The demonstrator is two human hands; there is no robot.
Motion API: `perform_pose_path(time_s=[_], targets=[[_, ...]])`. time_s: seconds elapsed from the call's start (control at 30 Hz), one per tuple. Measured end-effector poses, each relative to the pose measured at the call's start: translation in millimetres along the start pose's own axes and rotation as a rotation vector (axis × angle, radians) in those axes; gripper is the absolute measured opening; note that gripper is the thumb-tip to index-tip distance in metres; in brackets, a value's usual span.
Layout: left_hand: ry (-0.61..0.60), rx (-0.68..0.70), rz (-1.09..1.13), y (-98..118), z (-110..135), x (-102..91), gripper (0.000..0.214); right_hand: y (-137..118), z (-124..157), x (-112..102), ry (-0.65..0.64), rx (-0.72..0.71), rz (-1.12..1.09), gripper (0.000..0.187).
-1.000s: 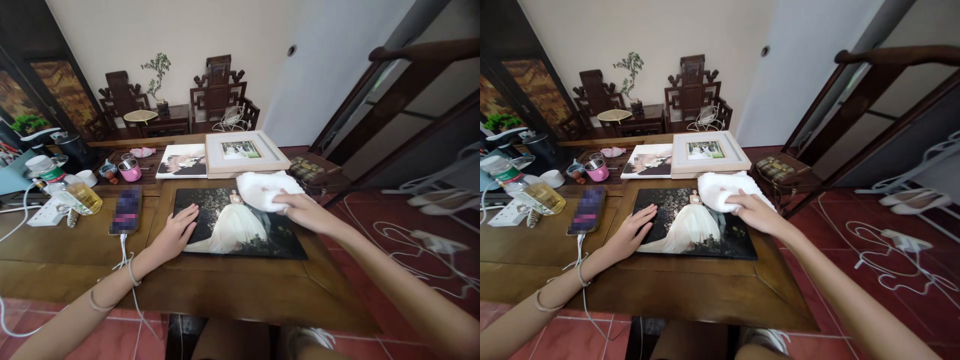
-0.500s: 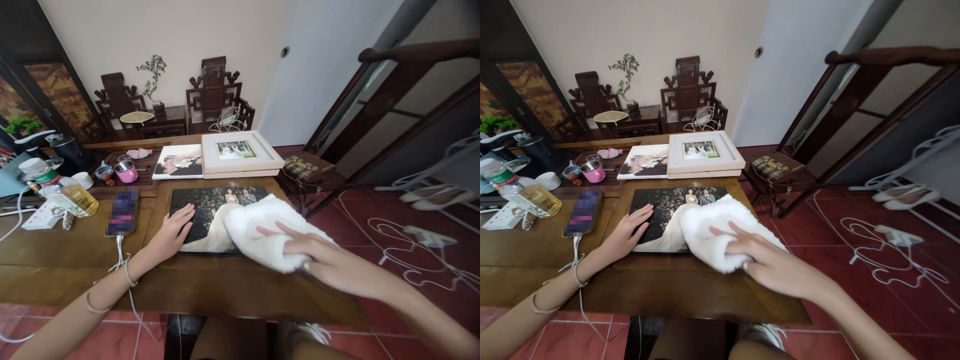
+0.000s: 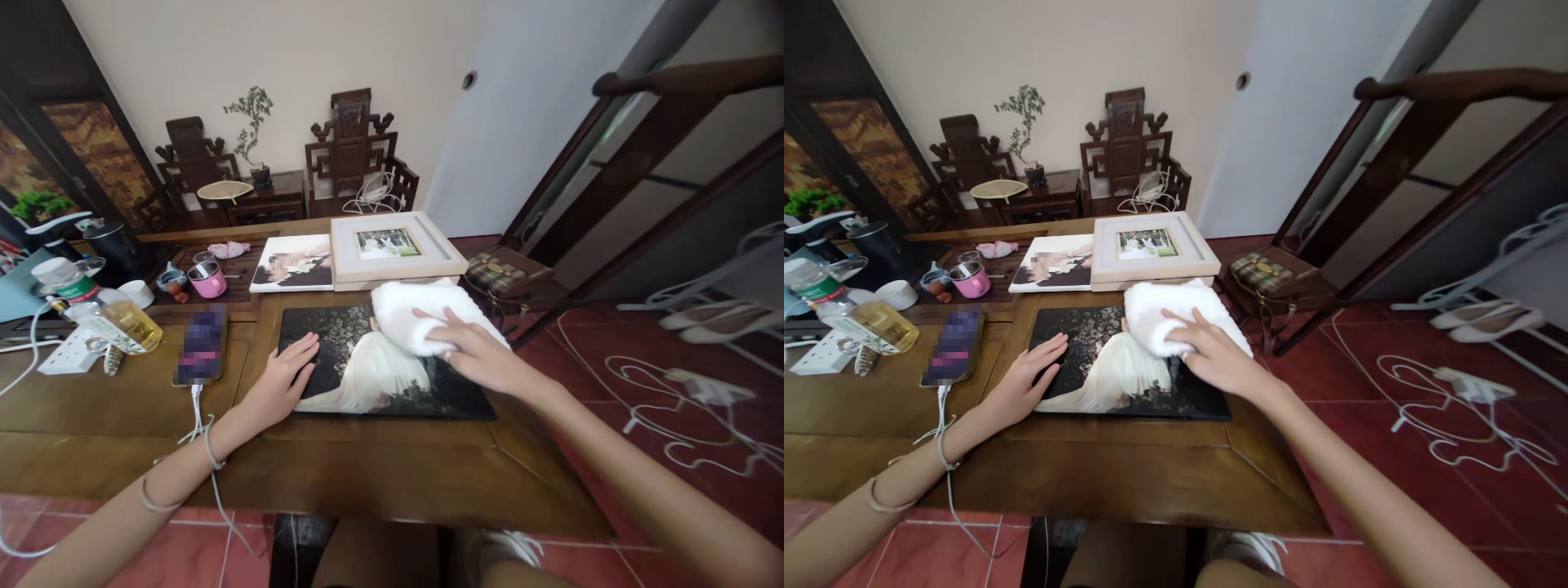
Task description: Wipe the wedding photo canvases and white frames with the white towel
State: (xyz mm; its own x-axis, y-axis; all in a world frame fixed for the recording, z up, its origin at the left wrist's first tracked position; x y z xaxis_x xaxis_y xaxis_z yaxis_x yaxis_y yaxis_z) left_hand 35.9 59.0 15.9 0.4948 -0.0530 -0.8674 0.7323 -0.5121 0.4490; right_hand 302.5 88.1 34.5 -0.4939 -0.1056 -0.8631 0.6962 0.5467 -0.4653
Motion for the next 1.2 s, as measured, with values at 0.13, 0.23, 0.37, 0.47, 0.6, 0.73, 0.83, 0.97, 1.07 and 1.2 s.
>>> perform_pose_path(time_s=[0.13, 0.23, 0.37, 0.47, 0.6, 0.73, 0.83, 0.97, 1.07, 1.2], targets=[[0.020, 0.008, -0.005, 0, 0, 0.7, 0.041, -29, 57, 5, -0.088, 0.040, -0.061, 0.035], [0.041, 0.026, -0.002, 1, 0, 0.4, 0.040, -59, 96, 7, -0.185, -0.036, -0.148, 0.035], [0.034, 0.027, 0.000, 1, -1, 0.2, 0.041, -67, 112, 8, -0.270, -0.004, -0.201, 0.037], [0.016, 0.023, -0.005, 1, -2, -0.1, 0.041, -57, 88, 4, -0.252, 0.036, -0.164, 0.036], [0.009, 0.026, -0.003, 1, -2, -1.5, 0.041, -38, 30, -4, -0.217, 0.013, -0.118, 0.025], [-0.007, 0.015, 0.000, 1, -1, -1.1, 0.041, -8, -19, -12, -0.091, 0.059, -0.046, 0.030], [-0.009, 0.009, 0.004, 1, -1, -1.2, 0.041, 5, -33, -9, -0.058, 0.090, 0.017, 0.040], [-0.015, -0.006, -0.002, 0, -1, -0.7, 0.041, -11, -20, -4, -0.044, 0.024, 0.020, 0.044], [-0.004, 0.005, 0.000, 1, -1, -0.8, 0.041, -39, 12, -1, -0.121, 0.003, -0.008, 0.042], [0.011, 0.012, 0.002, 1, -1, -0.2, 0.040, -75, 64, 0, -0.269, 0.012, -0.089, 0.042]])
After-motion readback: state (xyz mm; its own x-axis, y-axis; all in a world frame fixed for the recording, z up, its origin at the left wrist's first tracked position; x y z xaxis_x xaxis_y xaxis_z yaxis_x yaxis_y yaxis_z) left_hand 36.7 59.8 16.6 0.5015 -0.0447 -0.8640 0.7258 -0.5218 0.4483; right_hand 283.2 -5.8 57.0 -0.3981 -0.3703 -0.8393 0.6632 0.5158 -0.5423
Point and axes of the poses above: each hand's wrist, its own z-axis away from the middle knuckle, its own x-axis out of the palm, y = z × x, the point moved 7 cm from there along -z, towards the middle knuckle, and after that the axes turned 2 degrees about -x, right-handed, at the moved point
